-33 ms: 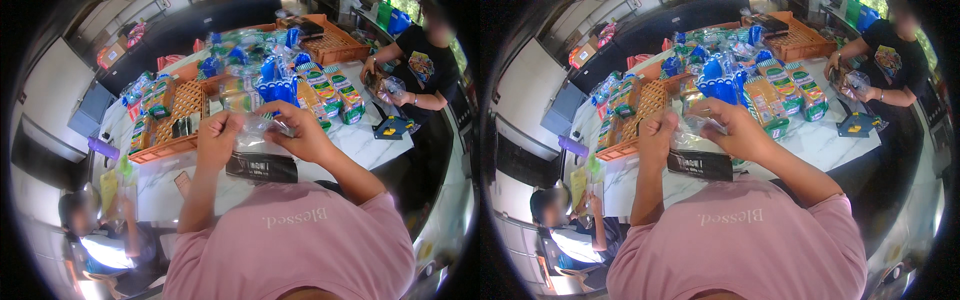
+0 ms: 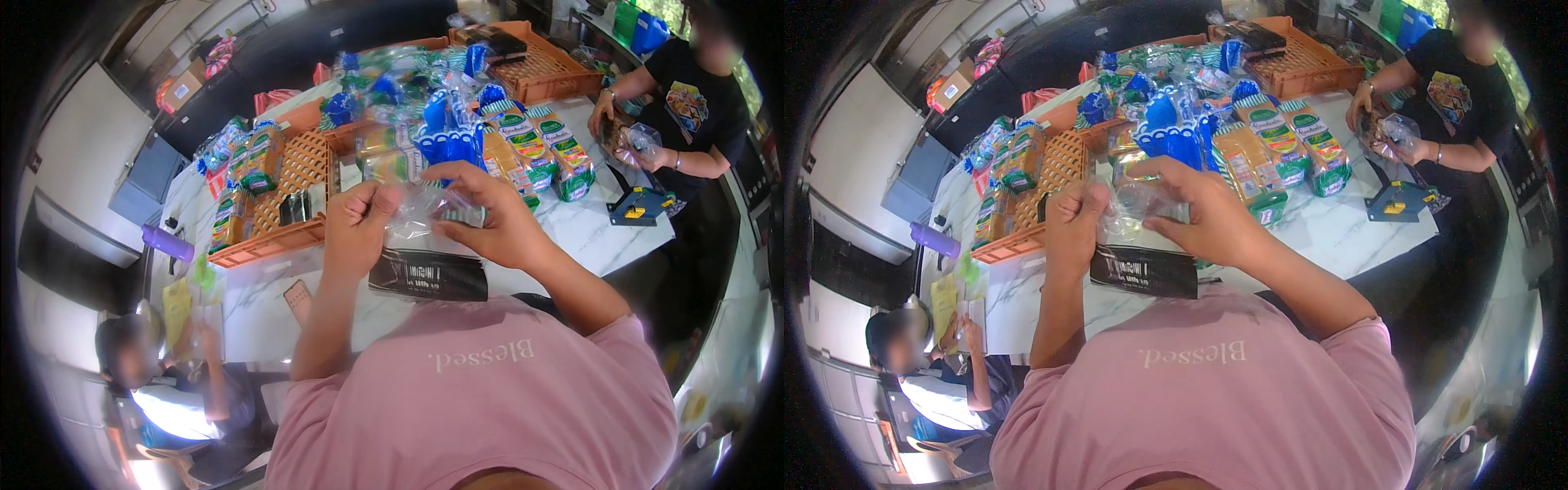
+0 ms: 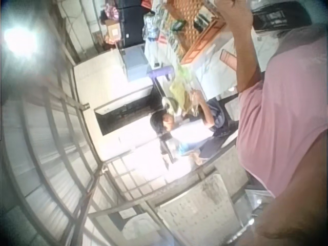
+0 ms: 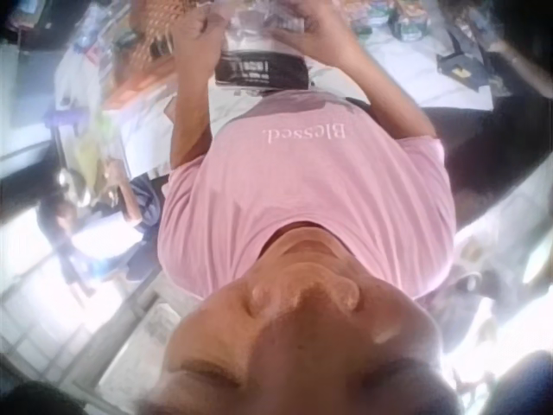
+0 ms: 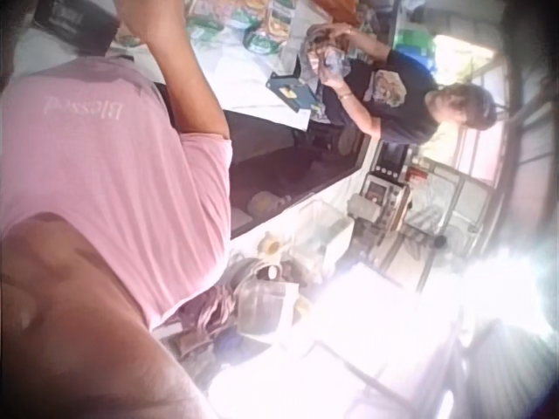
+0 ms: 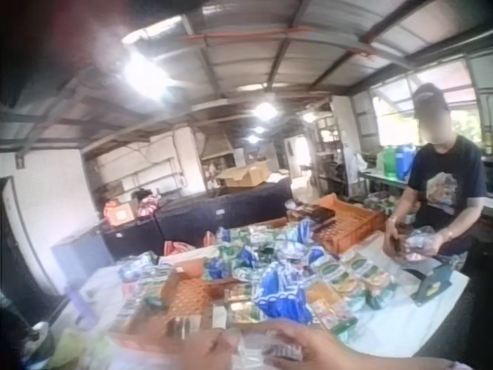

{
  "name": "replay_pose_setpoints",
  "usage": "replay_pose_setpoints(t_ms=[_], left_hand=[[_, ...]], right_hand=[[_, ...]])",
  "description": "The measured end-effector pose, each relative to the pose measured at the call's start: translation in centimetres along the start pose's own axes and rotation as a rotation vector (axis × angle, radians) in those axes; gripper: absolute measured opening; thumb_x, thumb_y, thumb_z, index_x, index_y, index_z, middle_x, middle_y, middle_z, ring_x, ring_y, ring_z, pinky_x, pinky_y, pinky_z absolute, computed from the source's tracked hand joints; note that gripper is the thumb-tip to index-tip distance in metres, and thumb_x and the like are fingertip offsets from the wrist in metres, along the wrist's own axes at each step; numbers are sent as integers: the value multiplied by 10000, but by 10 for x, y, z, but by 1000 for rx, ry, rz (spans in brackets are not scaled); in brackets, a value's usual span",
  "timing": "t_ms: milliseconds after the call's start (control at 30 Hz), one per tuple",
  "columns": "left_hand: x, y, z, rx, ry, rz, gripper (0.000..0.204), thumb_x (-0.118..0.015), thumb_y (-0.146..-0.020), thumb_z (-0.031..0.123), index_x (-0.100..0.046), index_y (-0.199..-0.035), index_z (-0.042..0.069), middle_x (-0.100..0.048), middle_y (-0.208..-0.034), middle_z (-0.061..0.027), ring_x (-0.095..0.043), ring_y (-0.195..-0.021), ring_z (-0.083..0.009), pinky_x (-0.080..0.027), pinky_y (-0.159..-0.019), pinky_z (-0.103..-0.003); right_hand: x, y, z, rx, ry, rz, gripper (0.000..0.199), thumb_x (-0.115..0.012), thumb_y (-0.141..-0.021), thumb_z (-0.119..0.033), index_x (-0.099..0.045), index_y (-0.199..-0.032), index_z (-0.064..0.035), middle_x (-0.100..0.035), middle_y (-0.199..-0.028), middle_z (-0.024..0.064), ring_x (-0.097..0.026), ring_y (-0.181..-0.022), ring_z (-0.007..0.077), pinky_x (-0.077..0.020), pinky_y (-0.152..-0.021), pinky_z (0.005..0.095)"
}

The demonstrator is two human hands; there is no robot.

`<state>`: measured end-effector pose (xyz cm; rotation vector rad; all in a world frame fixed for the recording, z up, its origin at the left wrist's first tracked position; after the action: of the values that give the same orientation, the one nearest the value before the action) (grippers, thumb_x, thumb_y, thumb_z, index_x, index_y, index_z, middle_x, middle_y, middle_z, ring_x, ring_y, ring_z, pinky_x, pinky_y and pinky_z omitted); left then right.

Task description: The person packs small, individually wrapped items into clear plastic bags. They repeatedly pick up items from a table, place them into a bag, and then set the filled bag down. Another person is visible in the background working at the same table.

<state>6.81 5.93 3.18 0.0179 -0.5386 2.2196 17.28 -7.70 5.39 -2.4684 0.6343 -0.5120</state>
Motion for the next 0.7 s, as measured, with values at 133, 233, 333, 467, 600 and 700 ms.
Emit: replay_pose_setpoints(t_ms=[133, 233, 333, 467, 600, 700], left_hand=[[-22, -1, 22, -67, 38, -98, 139, -660, -846, 157, -653, -864, 20, -587, -712, 20, -458, -631, -35, -365, -561, -189], [-30, 0, 27, -88, 76, -155, 105, -661, -840, 113, -649, -856, 10, -600, -731, 9, -490, -689, -41, -396, -611, -194], [-33, 0, 30, -126, 127, -151, 93, -671, -828, 89, -627, -800, 12, -595, -722, 7, -488, -656, -35, -389, -586, -190], [-30, 7, 12, 23, 191, -147, 149, -677, -822, 80, -581, -722, 27, -576, -681, 14, -456, -555, -12, -352, -507, -170], [-38, 19, 8, 193, 271, -169, 144, -676, -823, 104, -572, -759, 29, -544, -620, 25, -415, -468, -8, -301, -426, -166], [-46, 21, 10, 246, 299, -162, 169, -694, -808, 134, -566, -783, 26, -518, -577, 19, -403, -408, -27, -272, -375, -181]], right_hand=[[15, 4, -11, 51, 128, 16, 327, -694, -722, 25, -618, -1034, -34, -644, -954, 91, -626, -828, 188, -486, -727, 275], [16, 2, -7, -28, 146, 4, 246, -695, -708, 71, -640, -933, -14, -651, -821, 47, -599, -706, 125, -473, -640, 248], [17, 3, -4, 112, 145, 19, 159, -679, -728, 54, -612, -861, 1, -621, -741, 77, -591, -657, 159, -457, -593, 268], [12, 9, -4, 85, 358, 10, 86, -664, -769, -53, -611, -832, -28, -601, -703, 153, -599, -640, 301, -447, -543, 357], [21, 19, 7, 64, 390, 39, 139, -649, -795, -77, -545, -729, -15, -536, -625, 152, -531, -554, 330, -404, -496, 383], [32, 24, 15, -18, 263, 106, 116, -652, -797, -62, -554, -754, -14, -544, -635, 121, -533, -552, 291, -415, -512, 337]])
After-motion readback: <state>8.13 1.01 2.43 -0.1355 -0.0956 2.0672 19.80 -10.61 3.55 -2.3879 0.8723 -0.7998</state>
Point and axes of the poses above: each hand's wrist, its own y-axis away from the middle knuckle, its own x-axis out of the back of the hand, z = x × y, the point moved 6 cm from there along -y, towards the middle knuckle
